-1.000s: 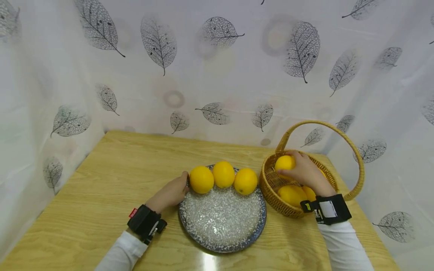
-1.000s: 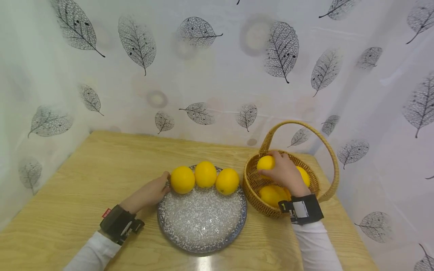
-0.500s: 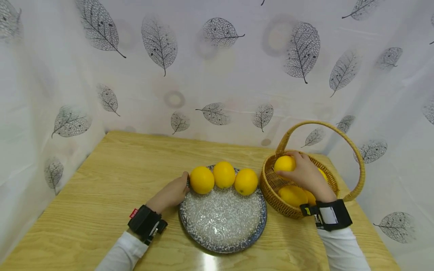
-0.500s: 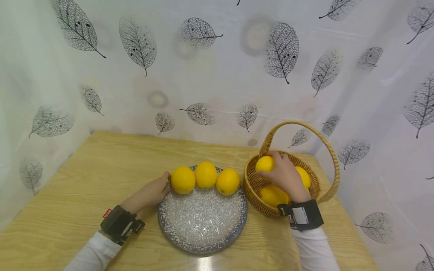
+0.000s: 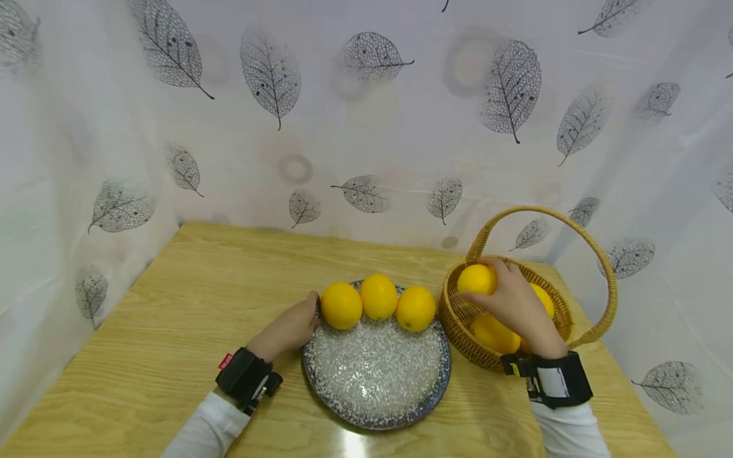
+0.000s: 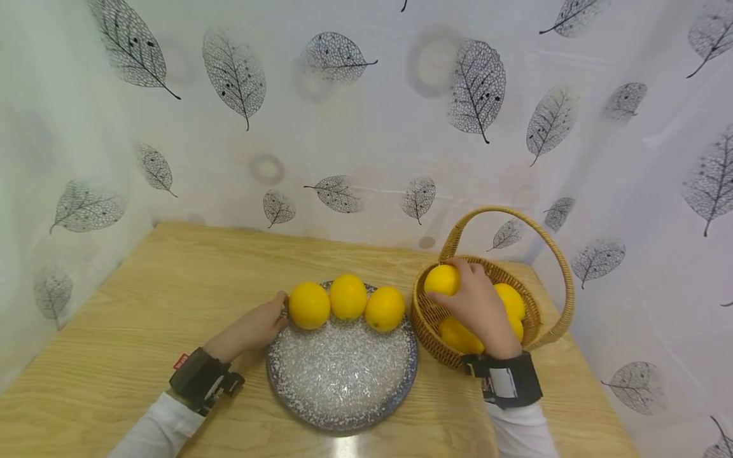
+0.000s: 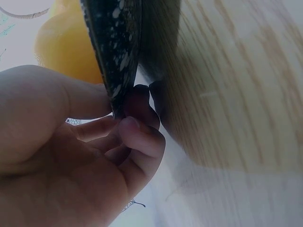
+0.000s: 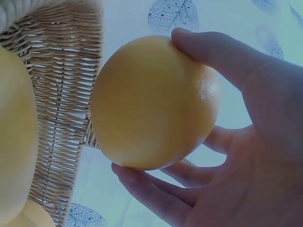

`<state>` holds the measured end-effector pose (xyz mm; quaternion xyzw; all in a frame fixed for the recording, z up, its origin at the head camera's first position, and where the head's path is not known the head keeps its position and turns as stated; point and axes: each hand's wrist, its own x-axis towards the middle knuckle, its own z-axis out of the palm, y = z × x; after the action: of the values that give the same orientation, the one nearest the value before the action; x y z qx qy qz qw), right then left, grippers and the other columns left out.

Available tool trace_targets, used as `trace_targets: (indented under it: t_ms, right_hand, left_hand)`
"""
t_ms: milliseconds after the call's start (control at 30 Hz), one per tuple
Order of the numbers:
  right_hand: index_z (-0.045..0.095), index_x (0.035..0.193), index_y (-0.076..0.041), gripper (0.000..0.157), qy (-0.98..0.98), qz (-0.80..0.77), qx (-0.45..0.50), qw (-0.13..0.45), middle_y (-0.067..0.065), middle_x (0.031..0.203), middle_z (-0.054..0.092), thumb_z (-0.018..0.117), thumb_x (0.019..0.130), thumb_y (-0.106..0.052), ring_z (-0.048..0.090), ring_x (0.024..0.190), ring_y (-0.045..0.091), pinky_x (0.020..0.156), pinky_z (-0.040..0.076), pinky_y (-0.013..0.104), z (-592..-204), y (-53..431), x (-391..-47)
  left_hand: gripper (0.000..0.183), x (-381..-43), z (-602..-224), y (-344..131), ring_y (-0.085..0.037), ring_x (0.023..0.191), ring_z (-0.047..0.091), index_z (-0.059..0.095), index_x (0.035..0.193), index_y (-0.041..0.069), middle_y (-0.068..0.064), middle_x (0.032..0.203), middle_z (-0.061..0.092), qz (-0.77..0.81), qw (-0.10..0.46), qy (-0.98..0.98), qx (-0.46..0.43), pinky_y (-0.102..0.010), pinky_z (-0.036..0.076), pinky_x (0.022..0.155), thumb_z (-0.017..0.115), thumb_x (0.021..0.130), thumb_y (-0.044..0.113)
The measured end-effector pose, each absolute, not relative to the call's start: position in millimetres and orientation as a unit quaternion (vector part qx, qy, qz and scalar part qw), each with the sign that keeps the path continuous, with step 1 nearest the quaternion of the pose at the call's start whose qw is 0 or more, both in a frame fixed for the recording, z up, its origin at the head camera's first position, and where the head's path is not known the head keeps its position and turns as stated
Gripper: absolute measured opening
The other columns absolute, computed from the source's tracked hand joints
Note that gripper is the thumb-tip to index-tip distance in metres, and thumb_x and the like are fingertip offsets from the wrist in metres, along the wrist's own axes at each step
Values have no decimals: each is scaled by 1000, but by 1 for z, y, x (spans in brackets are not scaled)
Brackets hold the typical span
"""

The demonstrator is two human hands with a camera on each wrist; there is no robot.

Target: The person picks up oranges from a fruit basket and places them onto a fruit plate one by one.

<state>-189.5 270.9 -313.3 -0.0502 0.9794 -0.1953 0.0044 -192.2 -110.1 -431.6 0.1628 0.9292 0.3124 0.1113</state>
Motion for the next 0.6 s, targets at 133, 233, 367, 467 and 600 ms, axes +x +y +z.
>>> trace_targets:
  t_ms: [133, 233, 367, 467, 600]
  right_hand:
    - [39, 152, -3, 81, 977, -208, -44, 0, 35, 148, 40, 73, 92, -45, 50, 125, 49, 92, 50, 60, -314, 268, -184]
    - [38, 153, -5, 81, 977, -211, -40, -3, 37, 149, 37, 73, 92, -45, 53, 123, 51, 92, 50, 61, -316, 265, -181]
    - [38, 154, -6, 82, 976, -215, -40, -11, 37, 151, 36, 73, 92, -47, 52, 125, 53, 95, 49, 63, -318, 260, -177]
    - [38, 154, -7, 82, 975, -218, -42, -19, 36, 149, 38, 73, 91, -48, 51, 125, 52, 96, 47, 64, -320, 256, -174]
    - [41, 152, -7, 78, 974, -219, -47, -37, 34, 144, 43, 74, 91, -45, 55, 120, 50, 93, 49, 63, -324, 249, -171]
  left_hand:
    - [40, -192, -431, -110, -36, 115, 65, 40, 136, -13, -32, 124, 63, 309, 112, 931, 162, -51, 54, 97, 54, 102, 2]
    - [41, -192, -431, -110, -38, 116, 65, 40, 137, -13, -33, 126, 62, 306, 108, 932, 163, -51, 53, 98, 54, 102, 2]
    - [40, -191, -431, -110, -33, 110, 66, 41, 136, -13, -32, 122, 64, 304, 107, 933, 163, -49, 55, 94, 55, 101, 1]
    - [41, -191, -431, -110, -32, 109, 66, 40, 137, -14, -31, 122, 64, 304, 108, 933, 162, -49, 55, 94, 55, 101, 1]
    - [41, -191, -431, -110, -34, 111, 66, 40, 137, -13, -32, 124, 63, 306, 107, 932, 162, -49, 54, 95, 55, 101, 1]
